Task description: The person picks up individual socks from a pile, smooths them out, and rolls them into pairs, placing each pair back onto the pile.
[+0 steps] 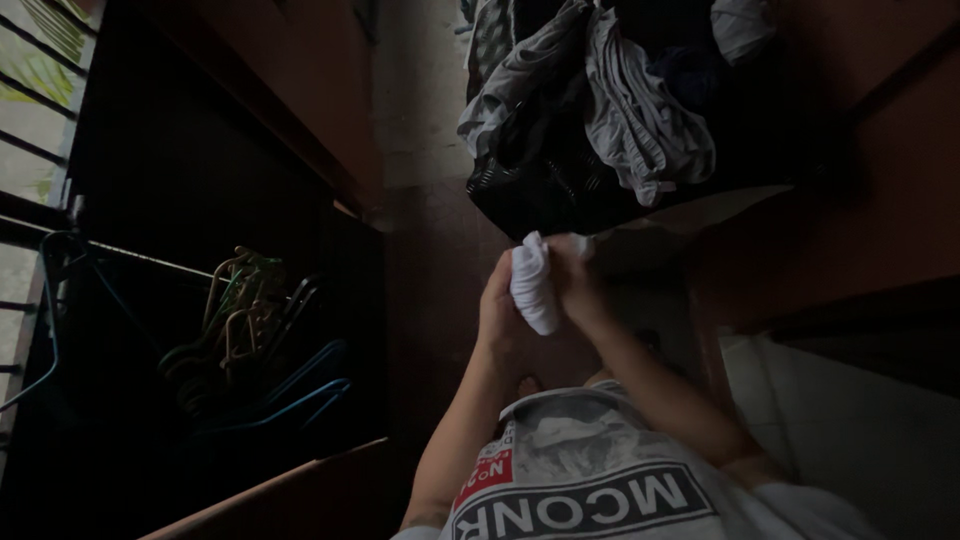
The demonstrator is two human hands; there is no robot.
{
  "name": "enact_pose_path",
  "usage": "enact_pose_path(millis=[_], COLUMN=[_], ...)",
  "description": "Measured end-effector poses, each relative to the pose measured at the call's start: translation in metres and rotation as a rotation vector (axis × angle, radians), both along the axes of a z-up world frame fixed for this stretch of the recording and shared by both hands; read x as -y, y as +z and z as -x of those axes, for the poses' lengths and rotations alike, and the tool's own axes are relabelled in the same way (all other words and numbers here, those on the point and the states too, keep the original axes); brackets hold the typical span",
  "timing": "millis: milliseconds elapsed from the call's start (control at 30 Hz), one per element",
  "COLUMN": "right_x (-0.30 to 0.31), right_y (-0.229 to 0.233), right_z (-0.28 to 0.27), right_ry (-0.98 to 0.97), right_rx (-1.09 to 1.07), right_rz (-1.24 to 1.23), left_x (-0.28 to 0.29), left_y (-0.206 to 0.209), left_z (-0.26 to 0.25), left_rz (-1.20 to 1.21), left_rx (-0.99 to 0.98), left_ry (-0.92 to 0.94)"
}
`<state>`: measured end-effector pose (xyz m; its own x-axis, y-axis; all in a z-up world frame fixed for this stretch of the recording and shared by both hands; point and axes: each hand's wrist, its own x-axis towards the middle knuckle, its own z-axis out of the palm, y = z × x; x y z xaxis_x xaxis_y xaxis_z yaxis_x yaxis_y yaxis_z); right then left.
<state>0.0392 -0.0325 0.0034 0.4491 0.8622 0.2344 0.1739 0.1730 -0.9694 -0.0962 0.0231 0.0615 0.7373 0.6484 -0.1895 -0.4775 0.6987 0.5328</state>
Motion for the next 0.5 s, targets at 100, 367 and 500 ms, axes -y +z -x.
enact_pose_path(millis=[100, 367, 500], right_x=[0.013, 0.025, 0.024], right_y=[-0.065, -0.051, -0.009], right_z=[0.010, 0.042, 0.042], right_ry=[-0.009, -0.181, -0.196], right_rx=[-0.254, -0.656, -0.490], right_rz=[0.085, 0.023, -0.087], left_x=[-0.006, 0.002, -0.001], left_y=[-0.031, -0.073, -0.078], left_z=[-0.015, -0.029, -0.030], left_rz=[-0.074, -0.321, -0.450], left_rx=[-0.048, -0.207, -0.218], left_ry=[0.078, 0.405, 0.550])
